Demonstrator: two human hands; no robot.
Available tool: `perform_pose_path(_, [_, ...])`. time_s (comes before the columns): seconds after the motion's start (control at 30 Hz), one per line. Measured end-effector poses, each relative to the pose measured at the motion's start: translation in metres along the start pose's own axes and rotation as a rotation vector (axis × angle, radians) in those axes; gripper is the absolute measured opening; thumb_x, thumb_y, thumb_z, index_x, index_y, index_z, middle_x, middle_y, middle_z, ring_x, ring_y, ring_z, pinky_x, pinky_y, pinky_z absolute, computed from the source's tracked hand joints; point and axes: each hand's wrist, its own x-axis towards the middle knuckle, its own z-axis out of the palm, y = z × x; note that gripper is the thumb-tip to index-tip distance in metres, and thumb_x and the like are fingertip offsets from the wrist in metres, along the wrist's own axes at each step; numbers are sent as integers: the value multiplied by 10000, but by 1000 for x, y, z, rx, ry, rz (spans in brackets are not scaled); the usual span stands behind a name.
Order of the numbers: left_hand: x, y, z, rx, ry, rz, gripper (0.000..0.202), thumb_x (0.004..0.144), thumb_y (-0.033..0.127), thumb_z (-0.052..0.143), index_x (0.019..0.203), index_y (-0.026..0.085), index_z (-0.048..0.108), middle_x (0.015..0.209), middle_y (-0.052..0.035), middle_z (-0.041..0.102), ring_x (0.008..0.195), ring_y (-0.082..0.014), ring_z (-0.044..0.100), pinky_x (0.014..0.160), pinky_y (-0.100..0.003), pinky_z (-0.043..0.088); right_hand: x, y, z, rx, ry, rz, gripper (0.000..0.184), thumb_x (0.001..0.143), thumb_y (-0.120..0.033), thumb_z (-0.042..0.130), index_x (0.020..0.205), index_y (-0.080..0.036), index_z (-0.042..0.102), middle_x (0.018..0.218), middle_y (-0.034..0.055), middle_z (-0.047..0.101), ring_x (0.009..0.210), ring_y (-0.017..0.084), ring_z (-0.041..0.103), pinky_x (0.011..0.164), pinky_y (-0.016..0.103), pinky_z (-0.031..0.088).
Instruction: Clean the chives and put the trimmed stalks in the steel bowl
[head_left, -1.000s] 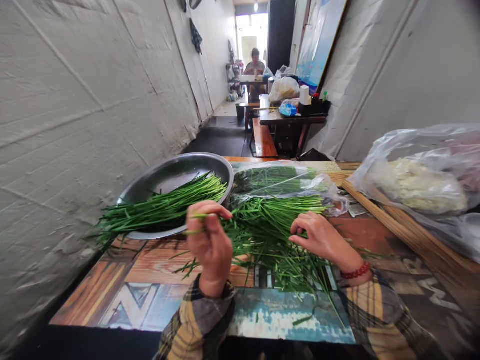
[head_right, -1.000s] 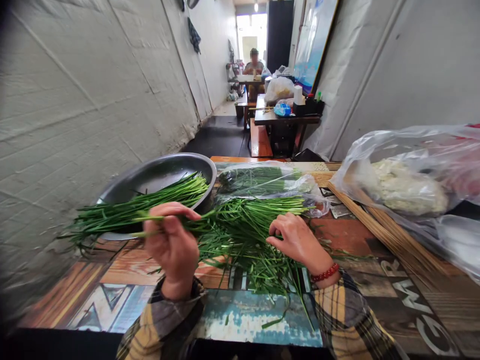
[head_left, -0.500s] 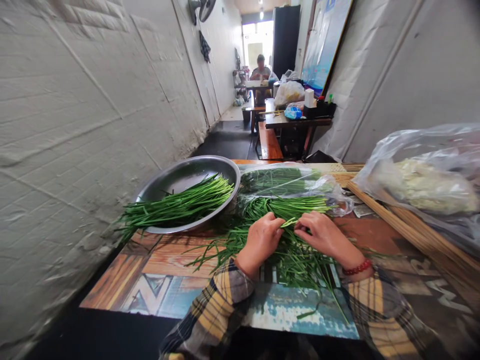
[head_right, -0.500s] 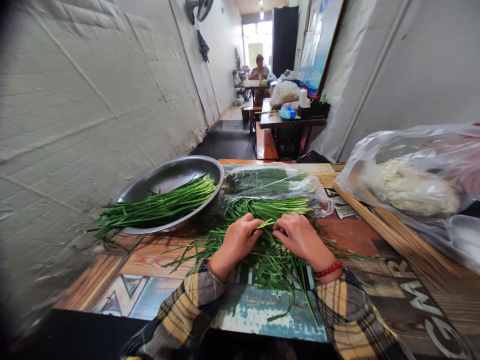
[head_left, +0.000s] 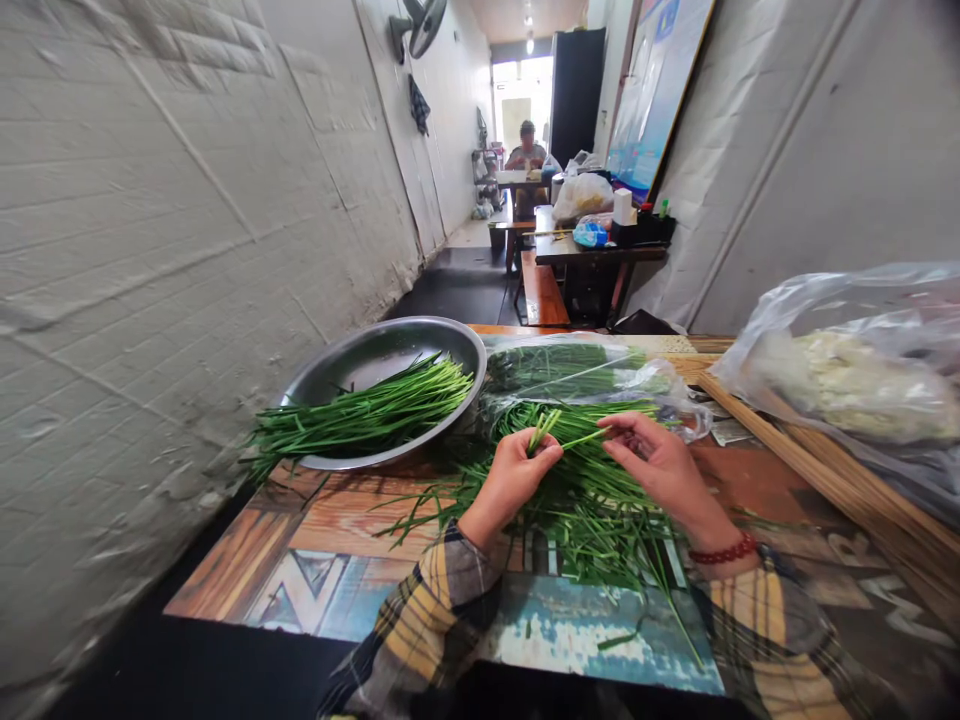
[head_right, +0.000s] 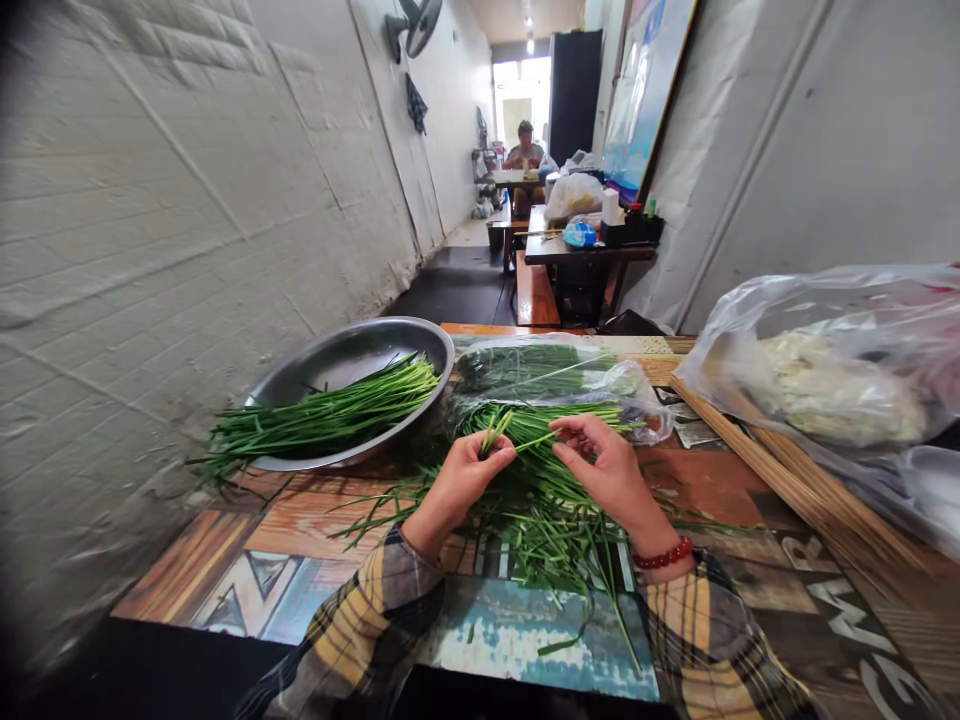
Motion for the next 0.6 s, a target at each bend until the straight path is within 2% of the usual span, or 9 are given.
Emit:
perform_pose_path(0.13, [-2, 4, 3, -15, -17, -23, 209, 752, 327, 629, 693, 128, 610, 642, 22, 513, 616, -98, 415, 590, -221, 315, -3, -2, 7, 50, 4, -2, 184, 849, -368, 613, 958, -234, 676, 948, 38, 665, 831, 177, 611, 740, 304, 484])
perform_pose_path(0.33, [-5, 9, 3, 9, -102, 1, 210, 765, 321, 626, 698, 122, 626, 662, 2, 545, 638, -108, 451, 599, -219, 349, -3, 4, 13, 190, 65, 177, 260, 855, -458, 598, 916, -224, 692, 799, 19, 680, 726, 167, 623, 697, 295, 486])
perform_pose_path(0.5, [-7, 11, 4, 79, -155, 68, 217, 790, 331, 624, 761, 122, 676, 697, -11, 592, 667, -122, 486, 634, -235, 382, -4, -1, 14, 177, -27, 148, 258, 844, -448, 606, 904, -213, 693, 782, 17, 678, 693, 162, 611, 669, 292, 484])
perform_pose_path(0.6, [-8, 11, 7, 66, -165, 82, 222, 771, 344, 653, 726, 127, 668, 686, -8, 591, 674, -125, 489, 642, -239, 384, -6, -4, 17, 196, -39, 164, 265, 843, -444, 606, 911, -200, 686, 740, 16, 668, 662, 156, 606, 639, 286, 485])
